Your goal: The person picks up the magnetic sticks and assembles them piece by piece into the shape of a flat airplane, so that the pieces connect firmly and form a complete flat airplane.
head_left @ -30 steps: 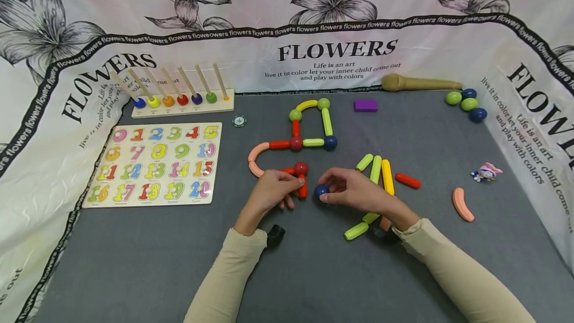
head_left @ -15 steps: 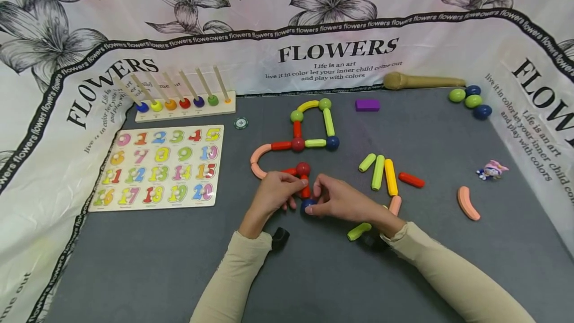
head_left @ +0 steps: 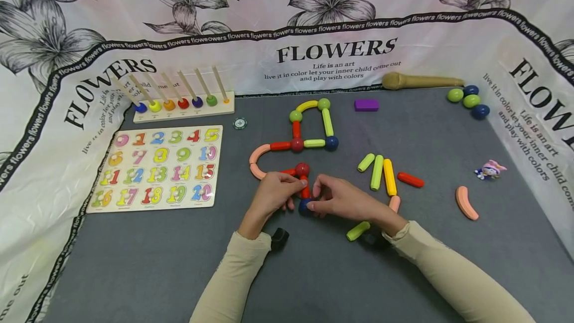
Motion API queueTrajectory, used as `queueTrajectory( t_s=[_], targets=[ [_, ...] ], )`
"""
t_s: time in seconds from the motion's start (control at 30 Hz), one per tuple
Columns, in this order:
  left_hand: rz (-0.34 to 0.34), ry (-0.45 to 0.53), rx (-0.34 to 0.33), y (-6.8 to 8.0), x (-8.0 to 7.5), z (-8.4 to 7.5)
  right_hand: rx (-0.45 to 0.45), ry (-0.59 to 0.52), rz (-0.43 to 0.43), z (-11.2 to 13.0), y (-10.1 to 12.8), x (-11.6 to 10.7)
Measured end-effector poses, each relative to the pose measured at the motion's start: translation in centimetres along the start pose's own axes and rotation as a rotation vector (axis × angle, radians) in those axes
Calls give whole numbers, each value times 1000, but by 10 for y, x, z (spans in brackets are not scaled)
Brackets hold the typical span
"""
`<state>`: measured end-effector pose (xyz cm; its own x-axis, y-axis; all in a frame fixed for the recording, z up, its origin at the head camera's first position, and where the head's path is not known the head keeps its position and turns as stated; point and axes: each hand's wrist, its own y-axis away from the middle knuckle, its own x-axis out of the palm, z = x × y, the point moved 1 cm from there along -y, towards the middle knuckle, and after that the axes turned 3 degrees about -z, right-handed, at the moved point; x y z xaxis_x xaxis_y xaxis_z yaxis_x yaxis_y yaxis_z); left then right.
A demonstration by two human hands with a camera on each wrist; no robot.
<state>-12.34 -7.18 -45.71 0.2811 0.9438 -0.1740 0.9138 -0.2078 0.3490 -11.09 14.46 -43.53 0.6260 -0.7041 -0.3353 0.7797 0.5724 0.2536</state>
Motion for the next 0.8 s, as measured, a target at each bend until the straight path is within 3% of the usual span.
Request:
queueTrajectory(
  t_s=[0.33, 0.53, 0.67, 0.8],
  targets=[
    [7, 5, -2, 2, 2, -1, -88, 229, 38, -1, 32, -25],
    [-9, -1, -15, 2, 0, -2, -45, 239, 51, -2, 54, -36],
    [-6, -3, -24, 2, 1, -3, -24, 265, -9, -3, 64, -48],
    [-4, -4, -35, 1, 3, -2, -47, 332, -133, -8, 72, -62]
  ],
)
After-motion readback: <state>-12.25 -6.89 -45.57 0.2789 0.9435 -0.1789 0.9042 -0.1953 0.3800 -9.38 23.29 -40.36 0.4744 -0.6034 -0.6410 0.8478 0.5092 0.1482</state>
